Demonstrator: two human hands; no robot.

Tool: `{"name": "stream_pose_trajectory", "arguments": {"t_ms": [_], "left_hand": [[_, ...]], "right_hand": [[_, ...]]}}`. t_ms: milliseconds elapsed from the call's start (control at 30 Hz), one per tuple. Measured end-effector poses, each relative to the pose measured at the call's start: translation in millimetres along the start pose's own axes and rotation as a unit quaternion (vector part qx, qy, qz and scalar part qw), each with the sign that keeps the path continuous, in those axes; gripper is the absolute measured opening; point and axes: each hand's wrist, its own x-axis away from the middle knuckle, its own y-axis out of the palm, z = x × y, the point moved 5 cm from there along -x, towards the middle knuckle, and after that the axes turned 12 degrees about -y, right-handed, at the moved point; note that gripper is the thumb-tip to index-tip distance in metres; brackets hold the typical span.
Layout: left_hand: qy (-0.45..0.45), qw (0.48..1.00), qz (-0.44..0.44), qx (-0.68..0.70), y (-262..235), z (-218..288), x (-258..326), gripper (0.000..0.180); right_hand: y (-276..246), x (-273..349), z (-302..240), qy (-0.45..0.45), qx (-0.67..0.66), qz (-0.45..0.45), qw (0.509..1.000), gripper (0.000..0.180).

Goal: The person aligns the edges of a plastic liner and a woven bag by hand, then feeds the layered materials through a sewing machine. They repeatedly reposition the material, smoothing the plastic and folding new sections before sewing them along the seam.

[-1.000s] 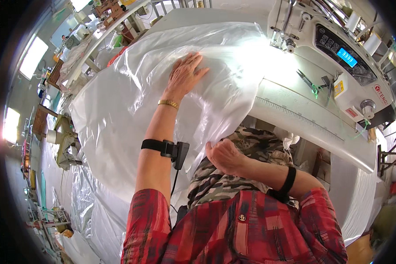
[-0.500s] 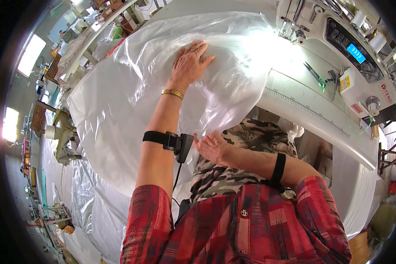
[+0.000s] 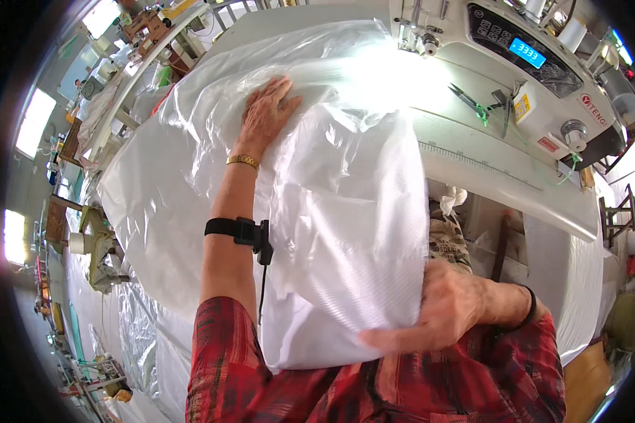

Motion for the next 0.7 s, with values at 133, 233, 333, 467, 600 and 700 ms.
{"name": "stream_pose_trajectory", "arguments": {"t_ms": [133,233,333,467,600,700], "left_hand": [[0.018,1.0,0.016,-0.005,-2,2,3,0.052],[0.025,0.999,0.021,-0.019,-6,10,7,0.048],[0.018,0.997,0.059,-0.04,-16,33,26,0.048],[0.062,0.988,0.114,0.087,-43,94,94,0.042],[0.128,0.981,-0.098,0.111,-21,159,199,0.031],[0.114,0.99,-0.071,0.041,-10,169,221,0.023]], "right_hand": [[12,92,24,0.297,0.072,-0.097,0.947,0.015],[47,147,19,0.417,0.084,-0.188,0.885,0.02],[61,162,9,0.441,0.077,-0.19,0.874,0.025],[43,139,5,0.429,0.081,-0.119,0.892,0.028],[19,113,14,0.395,0.058,0.017,0.917,0.033],[30,114,43,0.482,-0.162,0.194,0.839,0.04]]}}
